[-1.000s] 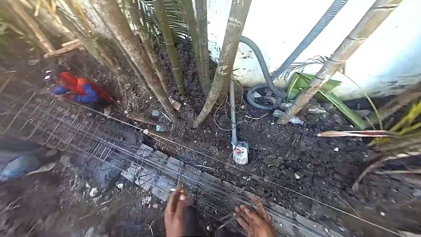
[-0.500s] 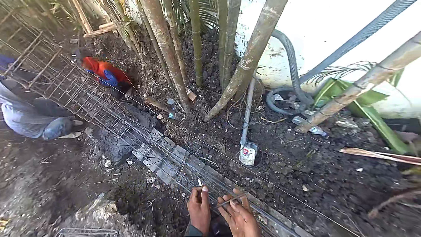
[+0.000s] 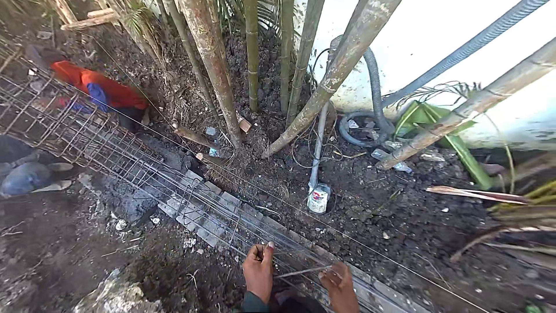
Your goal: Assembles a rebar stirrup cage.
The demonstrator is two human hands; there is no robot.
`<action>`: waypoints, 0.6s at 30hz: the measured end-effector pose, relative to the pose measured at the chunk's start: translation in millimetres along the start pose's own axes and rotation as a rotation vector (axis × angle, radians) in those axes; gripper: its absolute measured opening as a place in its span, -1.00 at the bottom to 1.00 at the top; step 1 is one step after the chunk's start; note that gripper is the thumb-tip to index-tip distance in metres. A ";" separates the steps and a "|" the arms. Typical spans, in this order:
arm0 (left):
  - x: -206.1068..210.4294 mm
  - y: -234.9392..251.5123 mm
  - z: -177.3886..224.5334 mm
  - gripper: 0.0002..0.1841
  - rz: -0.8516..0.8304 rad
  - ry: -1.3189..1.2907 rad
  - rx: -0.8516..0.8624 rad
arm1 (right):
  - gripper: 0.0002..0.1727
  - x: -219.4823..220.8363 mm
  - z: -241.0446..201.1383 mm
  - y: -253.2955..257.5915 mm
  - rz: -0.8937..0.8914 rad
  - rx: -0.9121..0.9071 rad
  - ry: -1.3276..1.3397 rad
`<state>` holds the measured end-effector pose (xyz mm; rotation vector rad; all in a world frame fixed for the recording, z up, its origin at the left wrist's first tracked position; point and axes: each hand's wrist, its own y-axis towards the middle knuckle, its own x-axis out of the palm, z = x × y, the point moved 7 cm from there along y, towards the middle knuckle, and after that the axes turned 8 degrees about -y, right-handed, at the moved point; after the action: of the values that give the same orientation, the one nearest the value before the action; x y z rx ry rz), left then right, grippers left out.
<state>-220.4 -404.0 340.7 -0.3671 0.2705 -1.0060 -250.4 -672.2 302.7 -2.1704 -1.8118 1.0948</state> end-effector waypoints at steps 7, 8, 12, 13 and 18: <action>-13.4 25.1 -10.9 -0.74 -0.053 0.084 0.073 | -0.49 57.9 20.6 31.4 -0.419 -0.128 -0.239; -15.9 34.6 -12.3 -0.74 -0.057 0.037 0.044 | -0.46 57.3 13.3 25.3 -0.440 -0.146 -0.291; -26.1 70.4 -25.2 -0.76 0.009 -0.080 -0.050 | -0.59 55.7 -13.3 -11.3 -0.554 -0.184 -0.435; -28.0 77.3 -28.5 -0.76 0.022 -0.084 -0.042 | -0.60 58.3 -16.2 -17.3 -0.590 -0.179 -0.440; -32.6 73.1 -37.5 -0.68 -0.031 -0.126 -0.037 | -0.56 65.2 -15.5 -29.6 -0.705 -0.268 -0.343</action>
<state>-195.3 -347.3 277.8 -0.4678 0.1701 -1.0048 -263.7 -600.2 299.8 -1.2628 -2.6935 1.1209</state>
